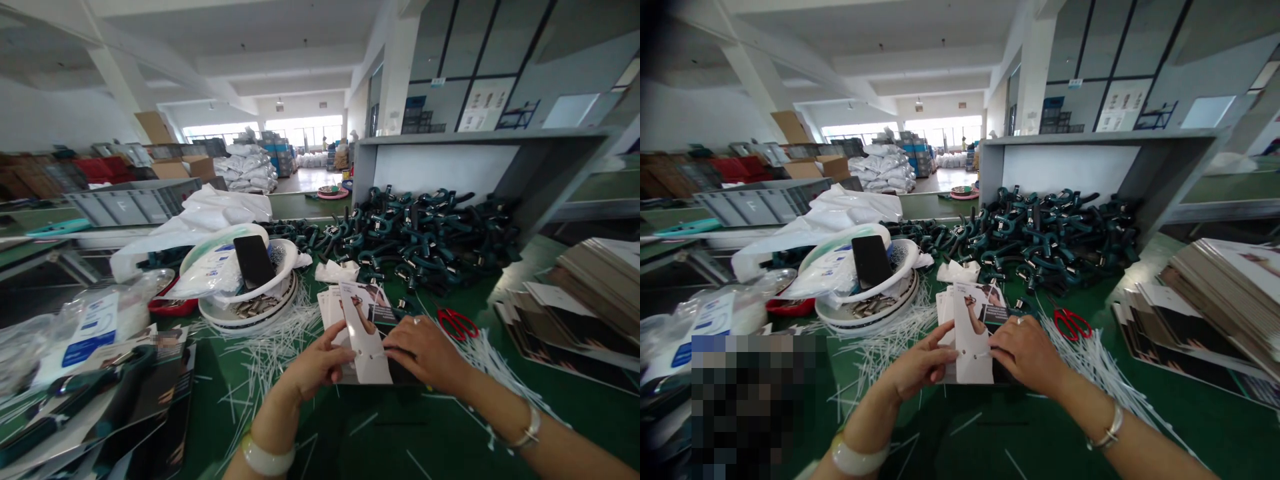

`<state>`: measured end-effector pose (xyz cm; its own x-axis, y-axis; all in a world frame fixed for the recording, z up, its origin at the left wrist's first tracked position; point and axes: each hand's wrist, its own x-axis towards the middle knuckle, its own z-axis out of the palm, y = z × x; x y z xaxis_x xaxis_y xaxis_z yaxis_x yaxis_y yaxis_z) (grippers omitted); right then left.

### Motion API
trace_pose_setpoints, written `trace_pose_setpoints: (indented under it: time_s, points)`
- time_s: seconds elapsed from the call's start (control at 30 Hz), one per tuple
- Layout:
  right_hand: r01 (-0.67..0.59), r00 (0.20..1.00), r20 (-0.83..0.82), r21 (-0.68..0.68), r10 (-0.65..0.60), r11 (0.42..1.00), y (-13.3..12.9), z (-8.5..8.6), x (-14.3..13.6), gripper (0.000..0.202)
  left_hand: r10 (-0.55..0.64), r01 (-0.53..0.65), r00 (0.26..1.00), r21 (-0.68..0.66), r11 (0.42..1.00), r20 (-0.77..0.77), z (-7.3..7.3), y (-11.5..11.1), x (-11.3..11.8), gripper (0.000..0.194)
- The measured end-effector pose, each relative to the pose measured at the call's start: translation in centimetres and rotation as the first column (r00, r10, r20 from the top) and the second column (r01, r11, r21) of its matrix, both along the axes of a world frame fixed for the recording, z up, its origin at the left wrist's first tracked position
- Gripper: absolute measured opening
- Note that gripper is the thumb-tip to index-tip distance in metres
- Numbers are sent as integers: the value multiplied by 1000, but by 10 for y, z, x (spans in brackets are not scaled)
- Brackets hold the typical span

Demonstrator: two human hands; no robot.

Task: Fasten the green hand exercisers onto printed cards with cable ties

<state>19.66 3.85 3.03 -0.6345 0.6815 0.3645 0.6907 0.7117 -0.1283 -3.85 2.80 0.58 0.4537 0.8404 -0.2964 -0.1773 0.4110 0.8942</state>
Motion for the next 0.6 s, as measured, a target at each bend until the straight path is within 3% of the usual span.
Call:
trace_pose_setpoints:
  time_s: [0.1, 0.2, 0.3, 0.37, 0.47, 0.6]
  points:
    - [59, 989, -129, -136, -76, 989, -3, -6, 25, 21, -12, 12, 999, -2, 1000, -49, 6, -2, 3, 82]
    - [160, 928, -278, -300, -246, 941, -15, -27, 43, 34, -22, 22, 996, -7, 1000, -84, 8, -2, 6, 82]
    - [248, 793, -425, -427, -435, 870, -28, -52, 49, 45, 12, -1, 986, 62, 998, -168, 4, -2, 11, 67]
    - [269, 679, -523, -475, -515, 838, -35, -64, 51, 52, 66, -7, 945, 182, 983, -321, 2, -4, 14, 48]
    - [243, 554, -592, -557, -585, 794, -38, -73, 56, 56, 111, 143, 804, 371, 918, -584, 2, -13, 17, 29]
    - [117, 510, -616, -642, -600, 758, -39, -74, 62, 51, 230, 355, 515, 449, 820, -826, 8, -26, 24, 23]
